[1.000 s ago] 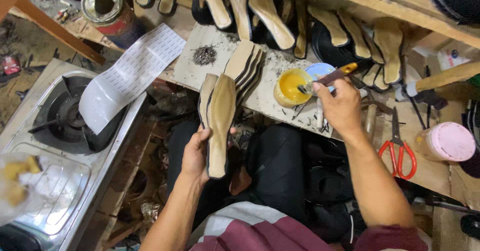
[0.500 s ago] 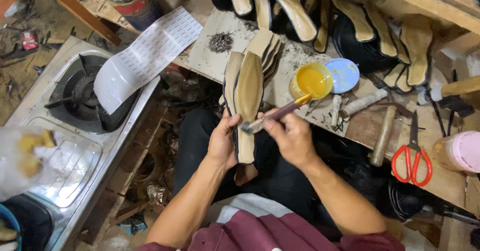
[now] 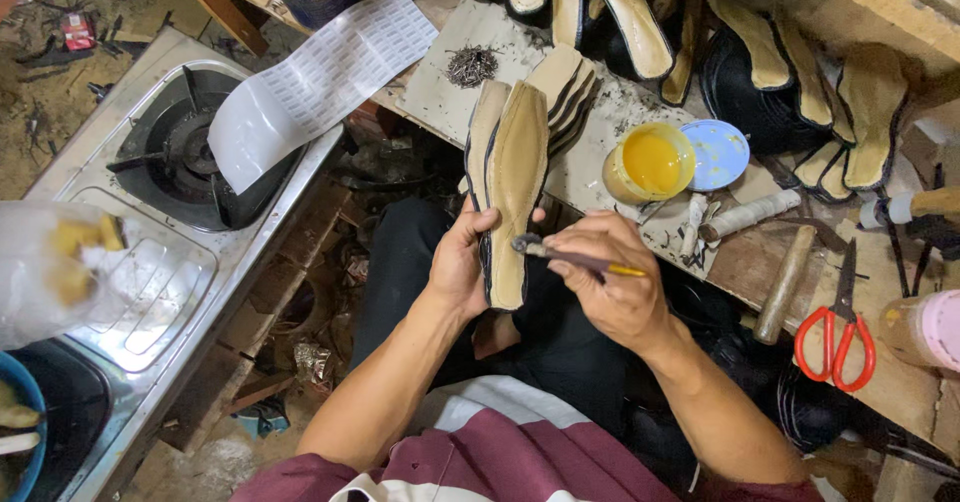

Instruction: The person repeatedly applies a yellow adhesive to the edges of shoe insoles using a small brush. They hold each insole, brush the adhesive along the perimeter, and place the treated insole on a nearby shelf. The process is repeated for multiple insoles.

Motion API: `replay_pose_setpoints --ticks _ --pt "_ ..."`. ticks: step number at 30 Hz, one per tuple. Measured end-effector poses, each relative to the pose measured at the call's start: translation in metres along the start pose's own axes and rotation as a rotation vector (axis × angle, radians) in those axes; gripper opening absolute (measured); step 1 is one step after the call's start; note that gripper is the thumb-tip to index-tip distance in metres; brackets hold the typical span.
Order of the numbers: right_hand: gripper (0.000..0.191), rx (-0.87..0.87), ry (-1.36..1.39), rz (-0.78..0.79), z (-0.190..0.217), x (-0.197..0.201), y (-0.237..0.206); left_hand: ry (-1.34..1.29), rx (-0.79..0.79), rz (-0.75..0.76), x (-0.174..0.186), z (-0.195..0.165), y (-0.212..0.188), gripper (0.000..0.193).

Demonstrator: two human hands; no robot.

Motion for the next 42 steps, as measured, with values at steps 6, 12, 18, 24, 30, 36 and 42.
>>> replay_pose_setpoints --ticks 6,12,18,24,30,36,42 --pt "0.034 0.039 0.094 0.156 0.009 0.008 0.0 -0.075 -0.018 0.083 -0.001 -0.005 0.002 0.053" --pt "0.031 0.166 0.02 0.125 0.02 0.004 0.005 -0.015 -0.02 0.003 -0.002 -0.012 0.002 0.056" --pt "0.027 0.022 0.101 0.1 0.009 0.019 -0.006 -0.022 -0.173 0.106 -0.007 -0.033 -0.002 0.057" --pt "0.025 -0.675 0.192 -0.313 -0.02 -0.008 -0.043 0.02 -0.293 0.021 -0.012 -0.047 -0.007 0.071" --pt "0.051 -0.568 0.513 -0.236 -0.013 -0.053 -0.029 0.04 -0.405 -0.028 -0.02 -0.055 -0.012 0.071" --pt "0.065 -0.661 0.623 -0.183 0.006 -0.076 -0.007 0.064 -0.44 -0.078 -0.021 -0.072 -0.023 0.07" --pt "0.069 -0.64 0.731 -0.175 0.018 -0.066 0.024 -0.022 -0.428 -0.055 -0.017 -0.102 -0.037 0.064"
Point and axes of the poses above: each hand's wrist, its own y-axis towards the middle knuckle, its own x-axis out of the back of the hand, z = x × y, the point moved 2 cm from there along y, towards the middle knuckle, and after that the axes turned 9 degrees about -z, right-handed, at the moved point
